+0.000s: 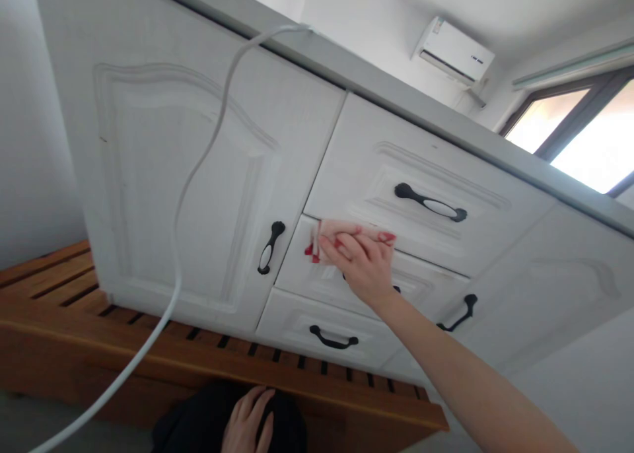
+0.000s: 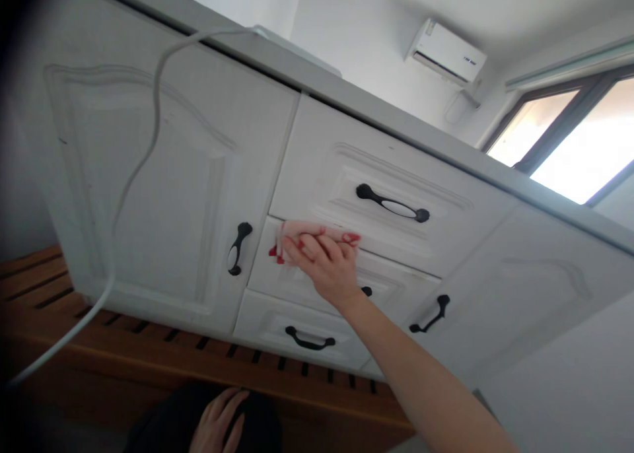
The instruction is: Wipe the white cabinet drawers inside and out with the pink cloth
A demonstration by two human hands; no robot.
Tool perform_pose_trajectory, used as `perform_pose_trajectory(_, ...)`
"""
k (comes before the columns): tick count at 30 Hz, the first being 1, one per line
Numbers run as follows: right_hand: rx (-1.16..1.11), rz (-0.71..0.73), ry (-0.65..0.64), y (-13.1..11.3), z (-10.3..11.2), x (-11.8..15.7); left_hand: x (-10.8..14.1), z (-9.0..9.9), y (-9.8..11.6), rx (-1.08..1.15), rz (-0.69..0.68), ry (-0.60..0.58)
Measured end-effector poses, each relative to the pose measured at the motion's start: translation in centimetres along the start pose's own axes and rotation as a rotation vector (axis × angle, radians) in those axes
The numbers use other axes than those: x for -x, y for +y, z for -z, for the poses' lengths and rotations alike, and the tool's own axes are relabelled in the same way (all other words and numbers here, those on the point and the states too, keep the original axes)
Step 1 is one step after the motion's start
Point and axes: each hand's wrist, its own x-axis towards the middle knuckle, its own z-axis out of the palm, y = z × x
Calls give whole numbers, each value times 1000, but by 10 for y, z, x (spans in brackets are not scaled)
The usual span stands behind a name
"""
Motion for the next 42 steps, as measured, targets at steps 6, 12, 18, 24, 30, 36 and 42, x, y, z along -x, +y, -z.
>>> perform_pose_trajectory(6, 191, -61, -81, 80, 32, 110, -2, 4, 3, -16, -21, 22)
perform_pose_trajectory(12, 321, -202, -129, 140, 59, 206, -2, 3, 6, 13, 15, -15)
perform_pose_trajectory(18, 242, -315, -75, 114, 53, 172, -1, 0, 14, 31, 35, -16)
perform_pose_trajectory(24, 98, -214, -42, 30, 26, 55, 0, 2, 16, 27, 19, -40)
perform_pose_trajectory(30, -58, -146, -6, -40, -9, -32, 6, 2, 11, 41, 56, -65)
perform_pose_trajectory(36, -250, 162, -141, -41, -5, -48, 11, -5, -5, 69, 42, -64)
perform_pose_trajectory(42, -231, 108, -335, 22, 35, 36, 9, -3, -8, 99, 73, -87)
